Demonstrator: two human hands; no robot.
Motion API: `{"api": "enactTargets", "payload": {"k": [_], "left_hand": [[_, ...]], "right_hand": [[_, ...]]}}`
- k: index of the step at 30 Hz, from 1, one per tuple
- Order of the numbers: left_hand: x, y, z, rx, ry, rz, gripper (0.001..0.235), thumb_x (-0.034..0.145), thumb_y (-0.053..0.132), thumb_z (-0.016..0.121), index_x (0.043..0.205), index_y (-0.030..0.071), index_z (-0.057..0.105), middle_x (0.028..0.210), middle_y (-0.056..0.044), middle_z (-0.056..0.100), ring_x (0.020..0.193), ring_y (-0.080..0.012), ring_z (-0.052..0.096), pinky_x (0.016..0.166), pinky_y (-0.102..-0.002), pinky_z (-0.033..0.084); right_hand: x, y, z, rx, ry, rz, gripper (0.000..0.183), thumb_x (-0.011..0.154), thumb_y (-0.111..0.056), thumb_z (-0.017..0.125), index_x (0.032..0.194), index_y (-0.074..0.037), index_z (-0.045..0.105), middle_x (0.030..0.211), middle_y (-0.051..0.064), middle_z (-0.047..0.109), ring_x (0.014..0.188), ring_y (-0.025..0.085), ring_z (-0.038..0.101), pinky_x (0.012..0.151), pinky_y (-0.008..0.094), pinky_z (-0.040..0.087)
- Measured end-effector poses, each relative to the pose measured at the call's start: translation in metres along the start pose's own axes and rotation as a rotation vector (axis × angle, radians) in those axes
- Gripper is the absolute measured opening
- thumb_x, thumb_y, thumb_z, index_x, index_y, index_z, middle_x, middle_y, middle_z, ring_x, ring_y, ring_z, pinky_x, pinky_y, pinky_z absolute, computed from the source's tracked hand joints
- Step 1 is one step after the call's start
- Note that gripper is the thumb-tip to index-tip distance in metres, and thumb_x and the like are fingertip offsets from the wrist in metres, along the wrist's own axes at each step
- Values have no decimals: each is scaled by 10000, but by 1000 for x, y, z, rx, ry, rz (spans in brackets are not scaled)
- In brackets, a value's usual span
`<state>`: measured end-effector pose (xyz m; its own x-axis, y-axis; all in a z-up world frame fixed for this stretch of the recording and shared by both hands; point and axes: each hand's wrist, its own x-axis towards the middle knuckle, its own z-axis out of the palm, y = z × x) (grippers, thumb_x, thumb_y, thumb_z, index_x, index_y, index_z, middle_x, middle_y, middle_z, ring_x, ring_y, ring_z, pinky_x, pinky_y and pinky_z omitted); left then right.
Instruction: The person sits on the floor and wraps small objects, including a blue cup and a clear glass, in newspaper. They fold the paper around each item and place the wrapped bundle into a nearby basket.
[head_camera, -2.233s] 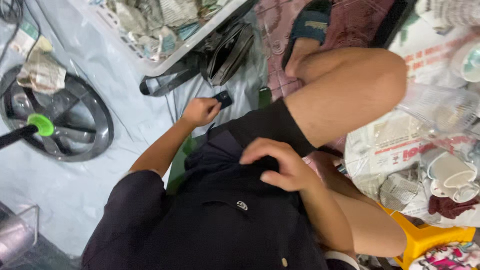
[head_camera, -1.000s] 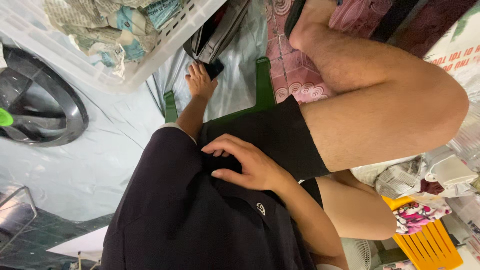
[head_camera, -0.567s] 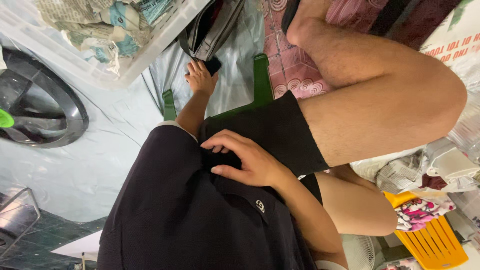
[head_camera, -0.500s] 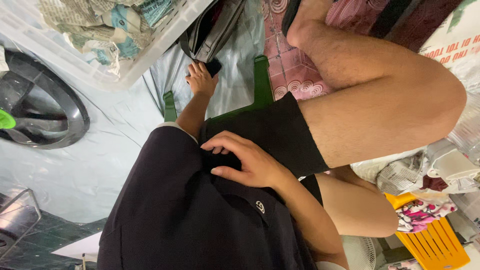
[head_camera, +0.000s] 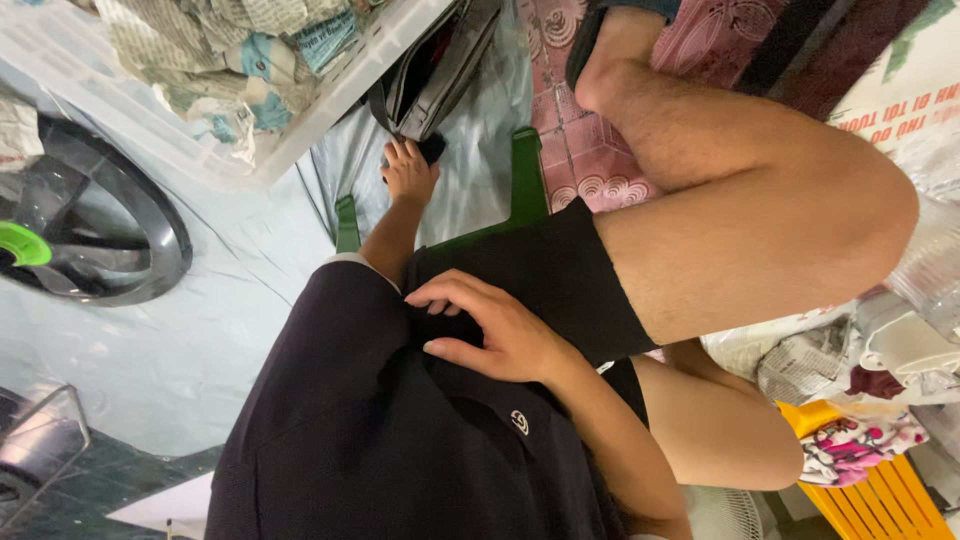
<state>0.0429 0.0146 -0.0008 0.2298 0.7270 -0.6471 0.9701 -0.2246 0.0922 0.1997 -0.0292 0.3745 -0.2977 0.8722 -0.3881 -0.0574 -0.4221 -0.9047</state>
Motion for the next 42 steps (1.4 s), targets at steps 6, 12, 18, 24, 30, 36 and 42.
{"api": "enactTargets", "payload": {"k": [6, 12, 18, 24, 30, 36, 42], "left_hand": [[4, 1, -5, 24, -89, -10, 880, 828, 557, 736, 1437, 9, 413, 1467, -173, 408, 1366, -341, 390, 926, -588, 505], [-34, 8, -80, 40, -322, 575, 502, 986, 513, 613, 1223, 73, 670, 1195, -169, 714, 1100, -370, 681, 872, -539, 537], [-92, 10, -264, -495, -299, 846, 382, 962, 425, 614, 972, 59, 725, 833, -107, 748, 781, -286, 733, 697, -412, 558], [-39, 25, -359, -420, 625, 636, 205, 1059, 204, 677, 963, 27, 713, 901, -182, 736, 855, -393, 693, 711, -481, 534], [90, 38, -336, -57, 657, 308, 199, 838, 214, 717, 923, 36, 688, 969, -230, 709, 861, -404, 714, 701, -484, 577], [96, 40, -337, -112, 645, 275, 160, 877, 222, 711, 832, 69, 713, 867, -212, 720, 803, -400, 718, 714, -487, 572], [1, 33, -377, -342, 686, 339, 166, 791, 248, 764, 829, 101, 696, 803, -143, 734, 749, -359, 703, 688, -458, 546]], "right_hand": [[-2, 4, 4, -10, 12, -44, 440, 940, -125, 747, 1345, -41, 595, 1204, 85, 625, 1052, 197, 634, 961, 319, 531], [-3, 22, 16, 77, 71, -150, 363, 1031, -99, 633, 1379, -33, 557, 1262, 82, 622, 1060, 150, 644, 938, 299, 548], [-8, 50, 28, 279, 249, -424, 382, 1117, -190, 565, 1448, -49, 437, 1316, 85, 581, 1042, 159, 601, 973, 322, 502], [-14, 67, 27, 349, 269, -480, 427, 1103, -302, 559, 1428, -55, 429, 1306, 102, 595, 1001, 165, 591, 918, 307, 479], [-13, 66, 18, 346, 247, -473, 388, 1105, -296, 556, 1397, -56, 469, 1285, 94, 594, 999, 164, 597, 907, 311, 485], [-13, 66, 13, 362, 231, -432, 361, 1096, -273, 548, 1382, -59, 497, 1266, 87, 606, 1018, 159, 598, 920, 311, 492], [-16, 68, 15, 361, 205, -424, 282, 1091, -202, 552, 1335, -64, 535, 1236, 72, 622, 1009, 148, 597, 900, 301, 491]]}}
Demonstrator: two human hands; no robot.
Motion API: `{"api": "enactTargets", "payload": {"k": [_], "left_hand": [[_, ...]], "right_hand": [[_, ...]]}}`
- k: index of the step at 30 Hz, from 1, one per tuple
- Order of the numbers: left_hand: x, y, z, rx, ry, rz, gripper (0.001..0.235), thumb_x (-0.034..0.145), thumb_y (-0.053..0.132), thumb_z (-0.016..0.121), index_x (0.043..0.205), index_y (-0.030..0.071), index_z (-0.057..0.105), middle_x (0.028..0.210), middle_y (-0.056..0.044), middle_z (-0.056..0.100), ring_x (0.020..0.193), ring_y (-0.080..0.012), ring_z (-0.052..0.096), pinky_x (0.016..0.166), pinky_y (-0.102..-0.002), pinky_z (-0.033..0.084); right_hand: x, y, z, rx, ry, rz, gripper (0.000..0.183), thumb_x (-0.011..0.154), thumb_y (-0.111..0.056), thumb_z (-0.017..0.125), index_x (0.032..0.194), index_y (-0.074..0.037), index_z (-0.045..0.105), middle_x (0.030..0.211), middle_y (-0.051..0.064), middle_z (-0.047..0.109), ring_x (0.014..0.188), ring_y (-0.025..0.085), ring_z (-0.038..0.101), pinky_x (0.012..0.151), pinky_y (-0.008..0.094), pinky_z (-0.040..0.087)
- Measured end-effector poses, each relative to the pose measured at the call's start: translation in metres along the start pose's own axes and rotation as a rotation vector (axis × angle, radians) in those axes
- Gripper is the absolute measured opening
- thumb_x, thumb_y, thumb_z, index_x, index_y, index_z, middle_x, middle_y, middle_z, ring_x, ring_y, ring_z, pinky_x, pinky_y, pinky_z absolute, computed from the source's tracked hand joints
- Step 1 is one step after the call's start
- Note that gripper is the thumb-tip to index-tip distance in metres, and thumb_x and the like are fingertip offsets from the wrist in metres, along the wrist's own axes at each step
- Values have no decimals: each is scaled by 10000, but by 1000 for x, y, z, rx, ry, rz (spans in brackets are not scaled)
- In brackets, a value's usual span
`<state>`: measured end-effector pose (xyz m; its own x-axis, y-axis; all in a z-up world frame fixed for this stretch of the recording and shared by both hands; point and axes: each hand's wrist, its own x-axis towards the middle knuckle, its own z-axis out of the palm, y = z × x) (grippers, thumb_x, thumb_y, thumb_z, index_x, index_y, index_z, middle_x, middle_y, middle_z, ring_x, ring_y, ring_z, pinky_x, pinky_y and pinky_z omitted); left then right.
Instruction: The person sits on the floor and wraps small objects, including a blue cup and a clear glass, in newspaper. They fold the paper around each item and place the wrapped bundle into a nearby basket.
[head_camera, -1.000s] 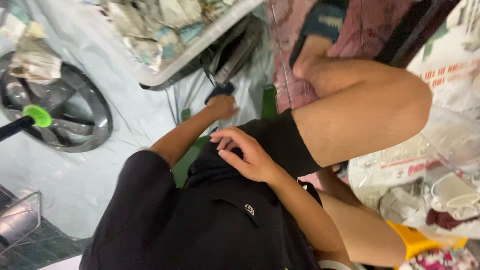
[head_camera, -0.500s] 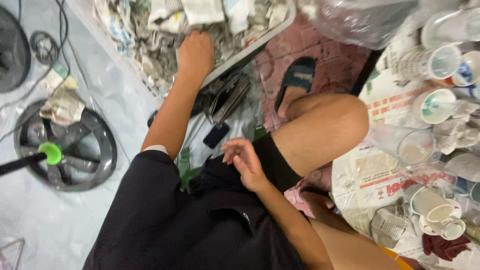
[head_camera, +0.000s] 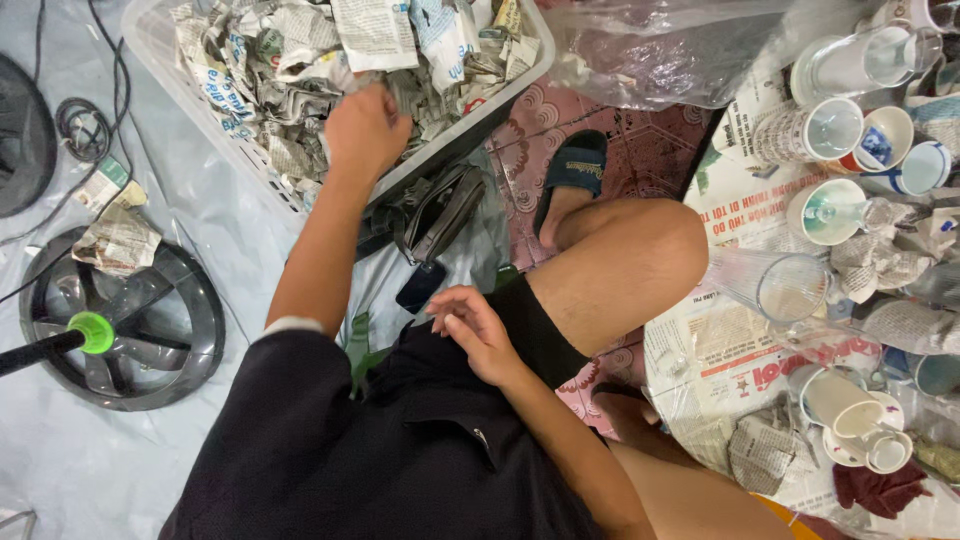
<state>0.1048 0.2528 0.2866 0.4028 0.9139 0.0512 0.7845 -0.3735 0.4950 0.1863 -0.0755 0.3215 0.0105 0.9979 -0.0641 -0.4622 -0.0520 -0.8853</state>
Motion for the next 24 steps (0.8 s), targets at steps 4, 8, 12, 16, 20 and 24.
{"api": "enactTargets", "payload": {"k": [4, 8, 12, 16, 20, 24], "left_hand": [[-39, 9, -61, -211, 94, 117, 170, 856, 137, 775, 876, 53, 629, 840, -136, 666, 714, -286, 651, 673, -385, 516], [-55, 12, -97, -882, -37, 77, 119, 984, 20, 658, 953, 56, 549, 879, 17, 595, 802, -58, 592, 668, -239, 486], [-75, 39, -109, -1174, -142, 206, 145, 972, -9, 627, 964, 71, 506, 864, 39, 583, 767, -26, 535, 655, -214, 408], [-109, 120, -97, -1025, -409, 344, 144, 919, 5, 683, 931, 71, 556, 810, 37, 589, 693, 5, 486, 577, -191, 348], [-151, 216, -71, -1056, -937, 475, 210, 884, 24, 719, 1035, 51, 575, 866, 22, 683, 603, -15, 429, 535, -196, 350], [-192, 284, -34, -1311, -1092, 613, 347, 980, 28, 689, 1277, 37, 510, 1045, -28, 696, 979, -34, 630, 804, -210, 529]], "right_hand": [[0, 1, -1, 4, -4, 22, 271, 1086, -191, 546, 1326, -64, 544, 1224, 67, 626, 1014, 147, 597, 908, 302, 494], [1, -3, 5, -21, 2, 12, 274, 1084, -141, 554, 1343, -51, 543, 1248, 75, 620, 1035, 150, 594, 923, 311, 499], [-5, -27, 12, -46, 102, -121, 426, 1043, -70, 625, 1432, -74, 450, 1409, 118, 507, 1093, 169, 558, 940, 319, 491], [-33, -78, -6, -564, 412, -543, 682, 951, -107, 744, 1478, -84, 311, 1546, 163, 321, 1264, 253, 529, 996, 335, 517], [-97, -106, -27, -947, 693, -588, 600, 887, -129, 783, 1380, -36, 453, 1525, 205, 279, 1320, 324, 485, 1086, 399, 475], [-177, -98, -55, -829, 985, -250, 237, 978, -80, 699, 1184, -13, 603, 1056, 96, 616, 954, 164, 594, 845, 293, 489]]}}
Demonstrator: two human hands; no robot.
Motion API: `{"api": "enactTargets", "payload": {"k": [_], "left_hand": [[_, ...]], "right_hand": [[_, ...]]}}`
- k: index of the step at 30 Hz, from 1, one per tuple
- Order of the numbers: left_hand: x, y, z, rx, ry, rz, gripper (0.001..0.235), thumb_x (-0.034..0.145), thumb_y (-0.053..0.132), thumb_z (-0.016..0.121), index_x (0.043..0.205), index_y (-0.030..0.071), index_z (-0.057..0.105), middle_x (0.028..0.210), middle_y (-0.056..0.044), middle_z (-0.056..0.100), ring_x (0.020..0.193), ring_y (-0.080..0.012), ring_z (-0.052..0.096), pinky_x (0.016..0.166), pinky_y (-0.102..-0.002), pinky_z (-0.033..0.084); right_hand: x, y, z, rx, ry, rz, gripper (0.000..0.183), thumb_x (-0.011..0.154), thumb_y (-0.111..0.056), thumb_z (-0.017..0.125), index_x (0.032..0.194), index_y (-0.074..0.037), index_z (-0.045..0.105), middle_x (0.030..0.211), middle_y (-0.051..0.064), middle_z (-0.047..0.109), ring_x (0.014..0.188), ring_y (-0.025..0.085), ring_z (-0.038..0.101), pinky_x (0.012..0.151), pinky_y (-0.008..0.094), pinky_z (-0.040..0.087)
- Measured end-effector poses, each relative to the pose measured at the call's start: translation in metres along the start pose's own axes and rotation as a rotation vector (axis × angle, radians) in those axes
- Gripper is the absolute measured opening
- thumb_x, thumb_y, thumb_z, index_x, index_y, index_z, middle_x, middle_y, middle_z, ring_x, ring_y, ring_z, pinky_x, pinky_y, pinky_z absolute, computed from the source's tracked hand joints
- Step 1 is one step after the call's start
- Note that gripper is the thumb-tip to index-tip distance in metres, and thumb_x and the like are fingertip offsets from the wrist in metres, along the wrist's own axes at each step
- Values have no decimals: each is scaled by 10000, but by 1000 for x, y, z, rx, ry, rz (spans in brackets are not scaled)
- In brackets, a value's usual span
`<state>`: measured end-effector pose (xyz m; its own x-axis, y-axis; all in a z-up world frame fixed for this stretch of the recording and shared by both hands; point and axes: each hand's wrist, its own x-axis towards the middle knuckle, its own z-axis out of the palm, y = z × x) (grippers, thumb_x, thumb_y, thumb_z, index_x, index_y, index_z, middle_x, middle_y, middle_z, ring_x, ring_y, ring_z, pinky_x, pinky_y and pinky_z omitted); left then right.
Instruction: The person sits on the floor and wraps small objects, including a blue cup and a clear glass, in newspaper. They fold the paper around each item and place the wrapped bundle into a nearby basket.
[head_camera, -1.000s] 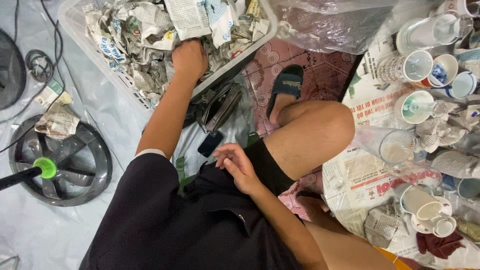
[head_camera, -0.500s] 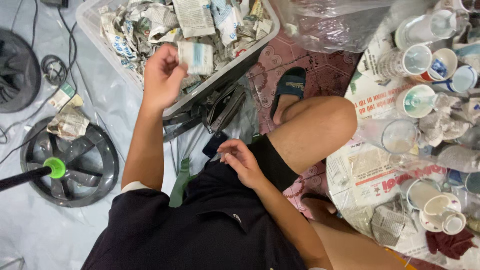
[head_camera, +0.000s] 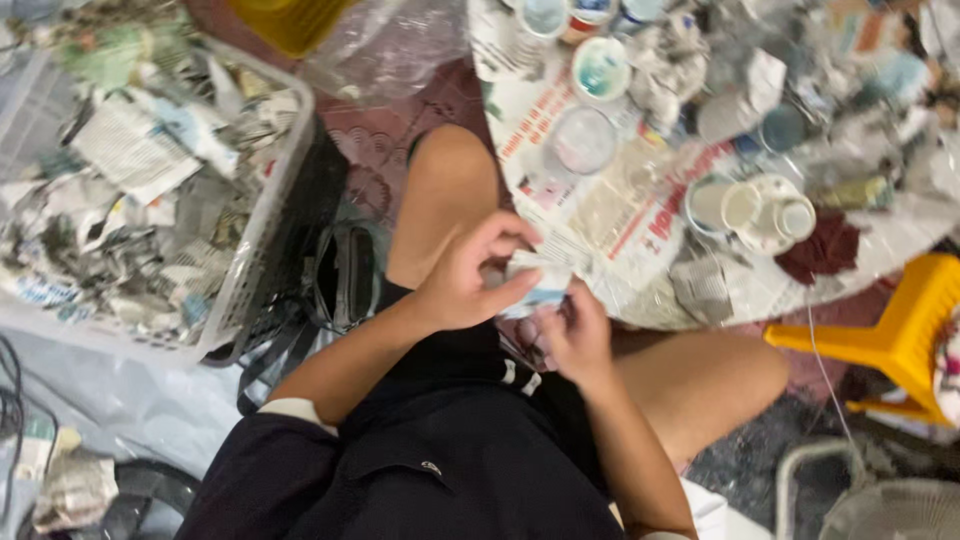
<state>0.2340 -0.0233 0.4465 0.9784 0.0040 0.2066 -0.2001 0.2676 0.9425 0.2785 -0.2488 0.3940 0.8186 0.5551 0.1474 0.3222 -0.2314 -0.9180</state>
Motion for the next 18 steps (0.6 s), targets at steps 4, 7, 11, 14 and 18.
{"api": "enactTargets", "payload": {"k": [4, 7, 11, 14, 18], "left_hand": [[26, -56, 29, -216, -195, -21, 480, 995, 90, 697, 1428, 25, 500, 1067, -44, 685, 965, -54, 620, 854, -233, 518], [38, -103, 41, -227, -249, -218, 336, 1086, 183, 637, 1348, -27, 640, 1083, -34, 718, 957, -75, 657, 891, -252, 546], [22, -136, 40, 149, -266, -93, 379, 992, 201, 736, 1286, -10, 624, 934, -36, 695, 819, -78, 637, 770, -263, 553], [19, -140, 38, 203, -297, -137, 374, 971, 230, 726, 1252, -5, 652, 951, -34, 726, 793, -81, 682, 757, -269, 591], [29, -129, 38, 264, -206, -52, 327, 992, 226, 720, 1203, -24, 707, 979, -76, 760, 875, -105, 685, 787, -285, 566]], "right_hand": [[-23, 46, -36, 268, 306, 188, 77, 1025, 0, 653, 1075, -16, 597, 886, -7, 628, 755, 67, 573, 667, 227, 475], [-14, 65, -46, 458, 417, 99, 169, 1023, 7, 619, 1158, -64, 545, 938, 12, 670, 844, 76, 608, 752, 220, 489], [-11, 66, -31, 537, 348, 111, 255, 972, 17, 624, 1143, -109, 483, 935, 44, 725, 846, 100, 665, 725, 229, 523], [-12, 65, -21, 528, 200, 50, 185, 994, 17, 623, 1118, -63, 510, 1124, 60, 670, 1001, 123, 650, 834, 260, 521], [-9, 59, -16, 269, 197, 44, 120, 1117, -54, 551, 1220, -30, 606, 1169, 85, 673, 1072, 140, 614, 968, 294, 512]]}}
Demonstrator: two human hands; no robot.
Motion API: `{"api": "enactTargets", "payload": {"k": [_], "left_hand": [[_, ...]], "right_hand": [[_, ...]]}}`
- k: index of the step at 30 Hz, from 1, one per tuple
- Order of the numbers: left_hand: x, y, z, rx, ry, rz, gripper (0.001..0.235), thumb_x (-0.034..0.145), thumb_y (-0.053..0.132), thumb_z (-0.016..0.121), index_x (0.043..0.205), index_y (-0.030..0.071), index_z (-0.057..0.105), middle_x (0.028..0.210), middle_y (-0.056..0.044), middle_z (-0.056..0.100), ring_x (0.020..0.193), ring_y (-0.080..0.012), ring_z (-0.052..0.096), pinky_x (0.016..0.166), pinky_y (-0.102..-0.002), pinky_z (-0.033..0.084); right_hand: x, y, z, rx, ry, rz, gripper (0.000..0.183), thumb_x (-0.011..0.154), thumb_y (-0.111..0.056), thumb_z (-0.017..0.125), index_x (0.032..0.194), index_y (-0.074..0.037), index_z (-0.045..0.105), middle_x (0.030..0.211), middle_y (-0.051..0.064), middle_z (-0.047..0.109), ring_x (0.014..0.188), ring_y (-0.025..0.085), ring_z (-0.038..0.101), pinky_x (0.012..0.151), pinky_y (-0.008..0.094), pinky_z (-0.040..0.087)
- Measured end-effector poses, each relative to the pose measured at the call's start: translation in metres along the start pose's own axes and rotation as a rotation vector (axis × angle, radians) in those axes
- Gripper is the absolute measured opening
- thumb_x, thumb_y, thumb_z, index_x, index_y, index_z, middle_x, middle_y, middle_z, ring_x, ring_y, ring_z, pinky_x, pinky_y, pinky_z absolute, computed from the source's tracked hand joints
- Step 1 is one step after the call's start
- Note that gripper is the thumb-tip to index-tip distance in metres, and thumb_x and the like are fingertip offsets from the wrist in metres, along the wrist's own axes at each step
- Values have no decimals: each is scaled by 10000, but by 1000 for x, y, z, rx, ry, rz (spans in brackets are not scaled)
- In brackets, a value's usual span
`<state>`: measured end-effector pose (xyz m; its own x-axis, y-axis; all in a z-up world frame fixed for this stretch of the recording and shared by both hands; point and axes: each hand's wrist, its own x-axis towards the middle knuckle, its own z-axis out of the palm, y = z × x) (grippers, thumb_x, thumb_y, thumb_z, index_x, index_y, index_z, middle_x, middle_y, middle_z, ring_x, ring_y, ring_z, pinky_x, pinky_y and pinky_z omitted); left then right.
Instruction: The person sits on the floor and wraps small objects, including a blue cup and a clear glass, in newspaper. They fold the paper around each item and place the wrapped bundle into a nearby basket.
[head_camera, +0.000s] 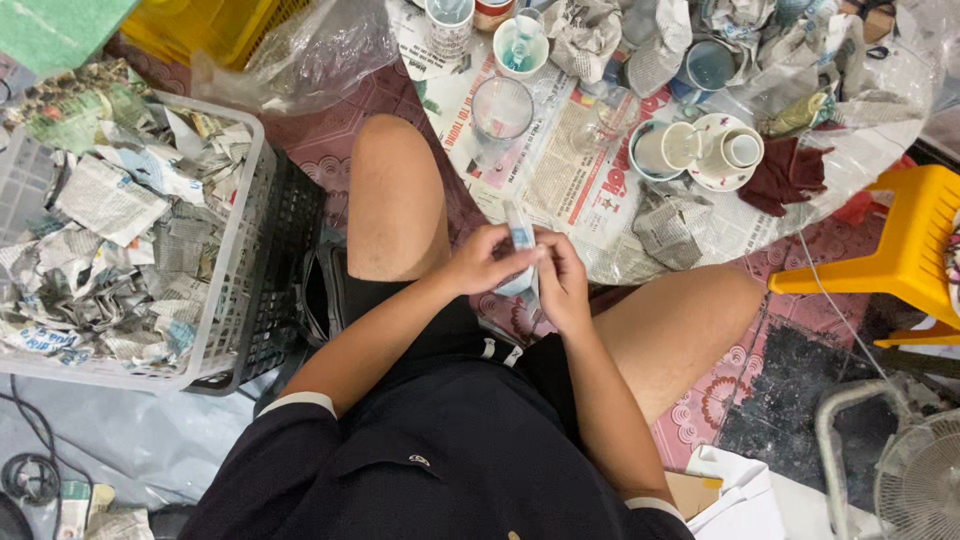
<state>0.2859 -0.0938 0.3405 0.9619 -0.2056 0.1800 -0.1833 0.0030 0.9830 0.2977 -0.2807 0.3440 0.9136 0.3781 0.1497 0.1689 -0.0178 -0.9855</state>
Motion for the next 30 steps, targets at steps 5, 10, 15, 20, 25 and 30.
{"api": "enactTargets", "payload": {"k": [5, 10, 15, 20, 25, 30], "left_hand": [[3, 8, 0, -37, 99, 28, 330, 1034, 227, 646, 1264, -7, 681, 1075, -87, 762, 988, -129, 709, 895, -298, 566], [5, -6, -4, -244, 82, 57, 341, 1057, 143, 525, 1353, -16, 589, 1290, -86, 677, 1226, -143, 627, 1093, -323, 479], [-1, -39, -6, -296, 126, -7, 372, 1000, 77, 554, 1354, -29, 585, 1268, -65, 669, 1189, -142, 609, 1062, -323, 477], [1, -54, -14, -440, 175, -81, 338, 946, -4, 586, 1278, -43, 632, 1186, -70, 697, 1063, -135, 630, 936, -302, 504], [10, -27, -21, -498, 289, -40, 263, 988, 13, 605, 1249, -20, 597, 1131, -53, 690, 1057, -99, 650, 958, -241, 519], [6, 9, -6, 4, 440, 40, 363, 978, 95, 751, 1264, 18, 542, 1016, -18, 561, 836, -78, 513, 729, -220, 431]], "right_hand": [[-1, -21, 7, -11, -77, -9, 246, 1003, -91, 639, 1231, -24, 577, 1263, 82, 632, 1182, 161, 585, 1011, 297, 492], [7, -24, 13, -131, 70, -195, 117, 1014, -79, 681, 1088, -13, 619, 1261, 108, 607, 1185, 190, 603, 1024, 315, 496], [7, 1, 1, 141, 233, -25, 135, 1054, -131, 643, 973, -45, 577, 1220, 65, 617, 1030, 109, 589, 903, 271, 492], [13, 9, -18, 297, 316, 57, 120, 1126, -115, 653, 1057, -40, 591, 943, 15, 642, 873, 75, 538, 792, 247, 439], [11, -8, -37, 496, -1, 331, 341, 936, -7, 698, 1249, -51, 569, 939, 65, 760, 798, 110, 691, 706, 261, 537], [12, -12, -33, 534, -15, 171, 501, 900, 87, 787, 1325, -17, 542, 938, 104, 753, 867, 148, 726, 794, 298, 570]]}}
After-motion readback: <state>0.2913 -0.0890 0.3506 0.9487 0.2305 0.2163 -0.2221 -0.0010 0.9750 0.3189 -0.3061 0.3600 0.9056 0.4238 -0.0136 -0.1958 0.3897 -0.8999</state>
